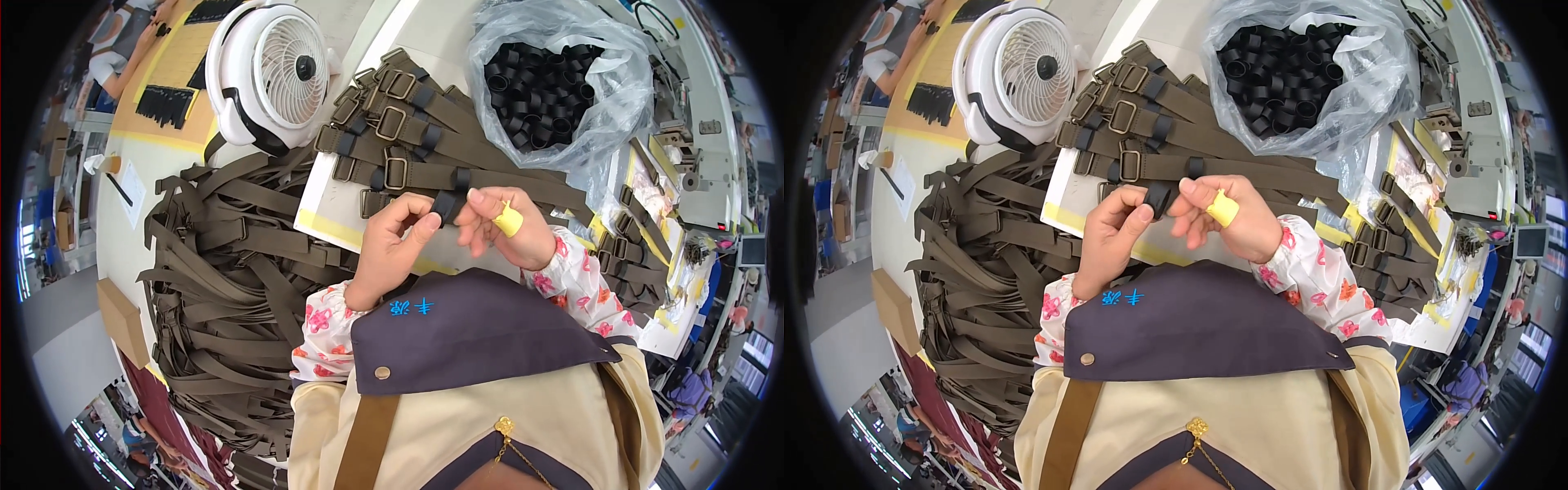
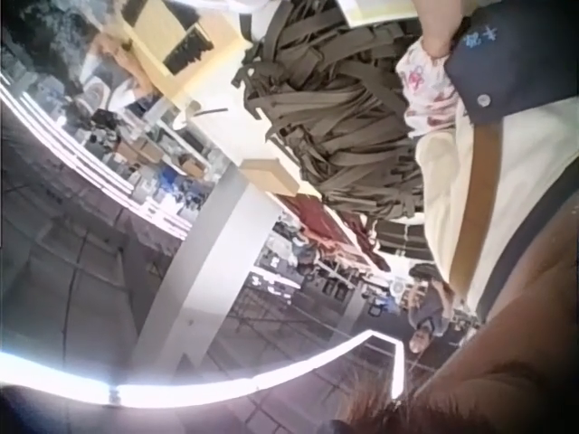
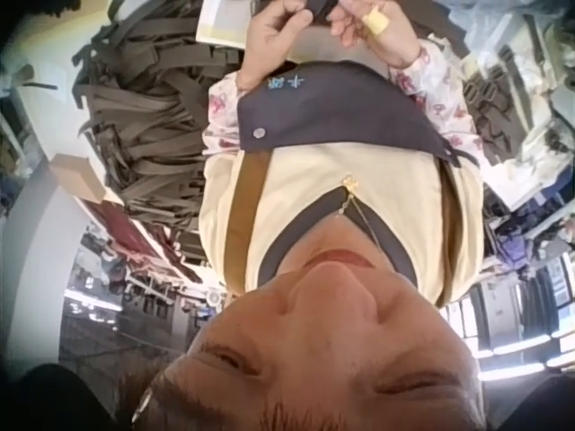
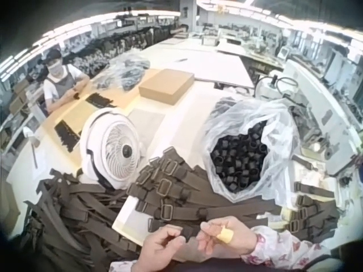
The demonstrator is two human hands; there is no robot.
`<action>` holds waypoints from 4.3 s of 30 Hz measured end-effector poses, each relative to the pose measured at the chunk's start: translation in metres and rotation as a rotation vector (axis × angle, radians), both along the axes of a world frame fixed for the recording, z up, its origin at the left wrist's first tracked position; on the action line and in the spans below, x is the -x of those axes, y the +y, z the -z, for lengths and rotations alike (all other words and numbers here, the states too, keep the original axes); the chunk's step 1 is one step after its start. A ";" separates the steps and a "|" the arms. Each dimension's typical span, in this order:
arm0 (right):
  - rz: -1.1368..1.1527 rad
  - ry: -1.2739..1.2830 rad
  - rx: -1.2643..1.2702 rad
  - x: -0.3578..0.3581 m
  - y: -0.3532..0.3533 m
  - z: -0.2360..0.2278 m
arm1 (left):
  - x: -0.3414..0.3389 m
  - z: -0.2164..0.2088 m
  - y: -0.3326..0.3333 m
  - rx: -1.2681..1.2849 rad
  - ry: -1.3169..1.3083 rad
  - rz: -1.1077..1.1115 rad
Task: Assembling fabric straps by threading plastic buckles and loops onto them.
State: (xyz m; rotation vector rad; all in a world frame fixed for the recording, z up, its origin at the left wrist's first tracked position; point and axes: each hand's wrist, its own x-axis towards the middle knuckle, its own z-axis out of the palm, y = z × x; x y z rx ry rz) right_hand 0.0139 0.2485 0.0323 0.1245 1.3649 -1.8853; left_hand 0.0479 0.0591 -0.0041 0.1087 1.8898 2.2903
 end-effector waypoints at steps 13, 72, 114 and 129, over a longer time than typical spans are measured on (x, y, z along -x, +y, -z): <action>0.016 0.041 0.013 -0.005 -0.020 0.008 | -0.027 -0.005 -0.012 -0.074 -0.086 -0.016; 0.200 -0.176 0.613 0.004 -0.048 0.024 | -0.031 -0.055 -0.093 -0.764 0.705 0.505; 0.420 0.085 -0.017 0.008 0.020 0.042 | 0.064 0.013 -0.006 0.530 0.553 0.127; 0.068 -0.120 0.028 0.005 0.012 0.036 | 0.042 0.006 -0.021 0.686 0.933 0.238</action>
